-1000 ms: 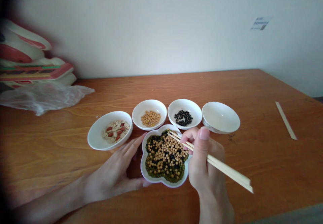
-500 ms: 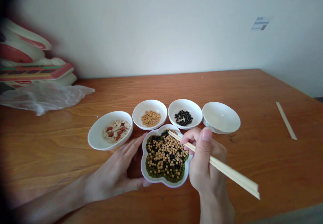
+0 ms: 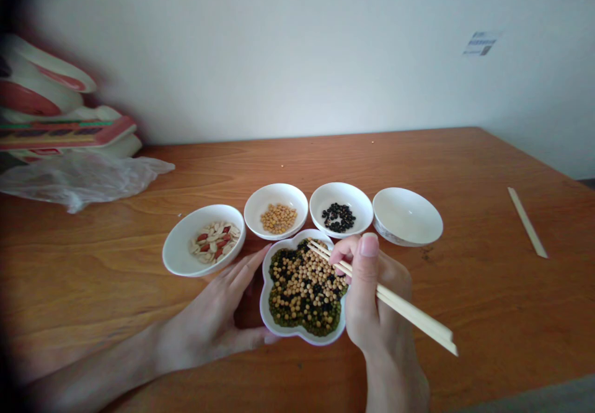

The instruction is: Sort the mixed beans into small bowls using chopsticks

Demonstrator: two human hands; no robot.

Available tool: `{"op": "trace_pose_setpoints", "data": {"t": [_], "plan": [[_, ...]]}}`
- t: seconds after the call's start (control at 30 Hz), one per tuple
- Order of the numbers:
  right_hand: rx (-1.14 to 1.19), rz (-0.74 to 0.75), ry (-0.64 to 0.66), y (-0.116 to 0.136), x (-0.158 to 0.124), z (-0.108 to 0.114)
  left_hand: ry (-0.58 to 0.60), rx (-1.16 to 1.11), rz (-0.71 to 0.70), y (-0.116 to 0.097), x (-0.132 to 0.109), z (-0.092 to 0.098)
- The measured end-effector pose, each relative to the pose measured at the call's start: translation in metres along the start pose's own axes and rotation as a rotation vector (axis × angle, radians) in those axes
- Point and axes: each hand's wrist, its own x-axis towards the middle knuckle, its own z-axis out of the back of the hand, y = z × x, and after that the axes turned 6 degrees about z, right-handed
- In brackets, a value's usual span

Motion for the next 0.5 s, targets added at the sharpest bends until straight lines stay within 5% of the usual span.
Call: {"op": "trace_pose_setpoints", "data": {"t": [0.5], "plan": [[0.003, 0.017, 0.002, 0.0041, -0.0014, 0.0021, 0.003, -0.001, -0.005, -0.0006, 0.0000, 0.0007]]}}
